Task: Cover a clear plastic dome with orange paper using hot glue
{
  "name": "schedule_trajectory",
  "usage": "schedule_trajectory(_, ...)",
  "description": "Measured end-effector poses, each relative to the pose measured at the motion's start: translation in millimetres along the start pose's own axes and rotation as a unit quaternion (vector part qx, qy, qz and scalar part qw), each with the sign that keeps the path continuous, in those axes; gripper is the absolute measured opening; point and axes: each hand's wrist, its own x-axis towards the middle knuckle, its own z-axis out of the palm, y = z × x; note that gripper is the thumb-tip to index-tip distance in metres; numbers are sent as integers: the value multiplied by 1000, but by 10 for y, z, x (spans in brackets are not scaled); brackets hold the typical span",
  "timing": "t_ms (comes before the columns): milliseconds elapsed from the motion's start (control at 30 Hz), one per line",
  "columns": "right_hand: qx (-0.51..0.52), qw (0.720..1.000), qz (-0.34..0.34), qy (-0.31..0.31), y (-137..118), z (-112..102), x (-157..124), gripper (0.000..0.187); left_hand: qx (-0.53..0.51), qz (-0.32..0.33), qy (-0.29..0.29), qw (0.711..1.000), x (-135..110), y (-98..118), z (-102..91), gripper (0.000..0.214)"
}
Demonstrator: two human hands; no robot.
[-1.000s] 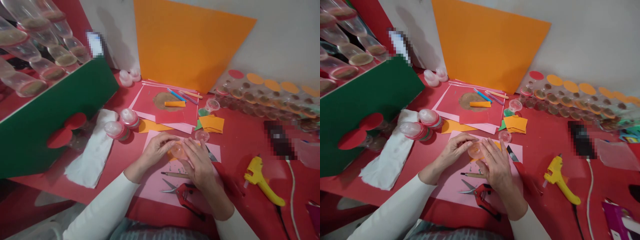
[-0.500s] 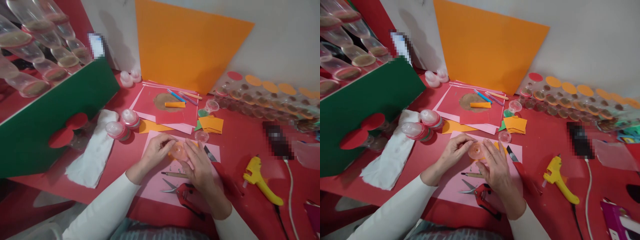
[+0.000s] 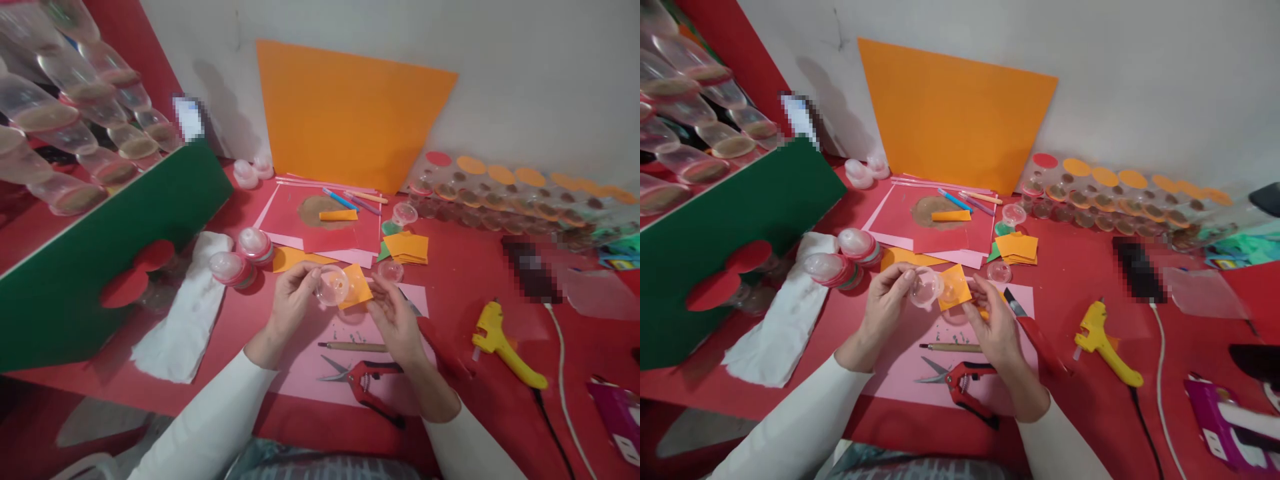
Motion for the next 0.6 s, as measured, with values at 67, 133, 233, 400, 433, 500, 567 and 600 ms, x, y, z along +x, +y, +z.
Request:
schedule_trajectory(67, 53, 998, 39, -20, -39, 15, 17, 36, -9, 1, -1, 1000, -32, 6, 30, 41)
schedule_trajectory(133, 95, 992, 80, -38, -95, 16, 40, 28, 5, -3, -15, 1000, -59, 11, 41, 40)
schedule_trajectory(233, 129, 984, 115, -48, -161, 8, 72, 23, 33, -2, -31, 999, -83, 3, 17, 37)
schedule_trajectory(400, 169, 975, 141, -35, -186, 28, 118, 25, 45, 13, -60, 997, -91, -78, -75, 43)
schedule_trajectory(433, 180, 972, 146, -29, -186, 36, 126, 25, 49, 21, -65, 996, -89, -100, -88, 45)
schedule_trajectory(500, 204, 966, 159, -16, -186, 50, 139, 28, 52, 37, -62, 996, -88, -132, -95, 45)
schedule_trajectory(567, 233, 956, 176, -4, -187, 61, 150, 33, 48, 49, -42, 997, -96, -141, -74, 43)
schedule_trajectory(600, 248, 951, 186, 1, -188, 63, 154, 36, 45, 51, -32, 997, -104, -136, -55, 41)
